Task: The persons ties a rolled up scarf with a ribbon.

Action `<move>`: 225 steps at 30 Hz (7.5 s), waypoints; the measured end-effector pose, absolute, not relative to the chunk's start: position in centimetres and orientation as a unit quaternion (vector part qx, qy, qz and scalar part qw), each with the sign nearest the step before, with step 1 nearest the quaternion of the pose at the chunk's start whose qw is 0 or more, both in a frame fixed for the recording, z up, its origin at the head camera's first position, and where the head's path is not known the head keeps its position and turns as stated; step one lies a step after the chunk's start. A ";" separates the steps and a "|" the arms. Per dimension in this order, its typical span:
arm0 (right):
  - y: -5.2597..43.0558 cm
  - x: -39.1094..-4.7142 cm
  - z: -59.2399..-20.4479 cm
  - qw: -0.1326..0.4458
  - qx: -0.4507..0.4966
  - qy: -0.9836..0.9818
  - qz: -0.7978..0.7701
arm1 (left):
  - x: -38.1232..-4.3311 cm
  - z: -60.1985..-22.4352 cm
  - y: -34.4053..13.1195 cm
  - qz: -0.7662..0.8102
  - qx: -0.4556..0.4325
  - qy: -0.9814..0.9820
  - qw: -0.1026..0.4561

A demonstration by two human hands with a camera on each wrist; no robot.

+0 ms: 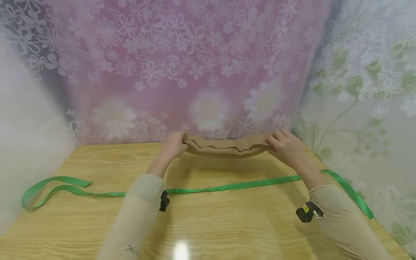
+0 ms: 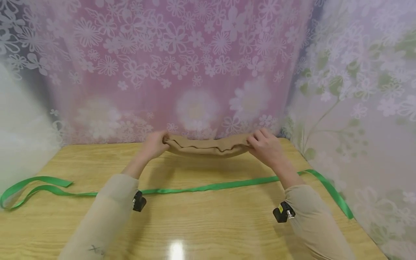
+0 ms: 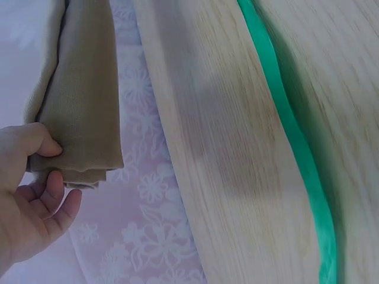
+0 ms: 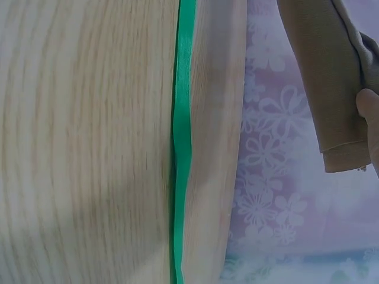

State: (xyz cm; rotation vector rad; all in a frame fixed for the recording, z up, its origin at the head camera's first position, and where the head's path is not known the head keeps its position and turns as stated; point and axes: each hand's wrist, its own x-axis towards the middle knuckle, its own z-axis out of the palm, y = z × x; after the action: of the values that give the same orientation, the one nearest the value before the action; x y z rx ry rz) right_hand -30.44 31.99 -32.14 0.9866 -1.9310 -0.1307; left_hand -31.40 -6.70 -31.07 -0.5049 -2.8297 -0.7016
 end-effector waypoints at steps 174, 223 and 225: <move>15.3 -18.5 -32.3 0.070 0.413 -0.900 0.119 | -28.8 -31.9 -13.6 -0.026 -0.248 -0.967 0.054; 19.1 -24.0 -37.7 0.024 0.307 -0.951 -0.026 | -25.1 -37.8 -12.7 0.071 -0.327 -0.942 0.022; 19.2 -24.2 -37.7 0.025 0.303 -0.952 -0.024 | -25.1 -37.8 -12.8 0.071 -0.319 -0.945 0.028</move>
State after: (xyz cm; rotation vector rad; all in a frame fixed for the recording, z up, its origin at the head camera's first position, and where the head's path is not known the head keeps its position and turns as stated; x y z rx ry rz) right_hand -24.17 19.15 -37.70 0.9363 -2.9444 -0.0751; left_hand -25.13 -12.76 -37.82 -0.9838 -2.9166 0.2179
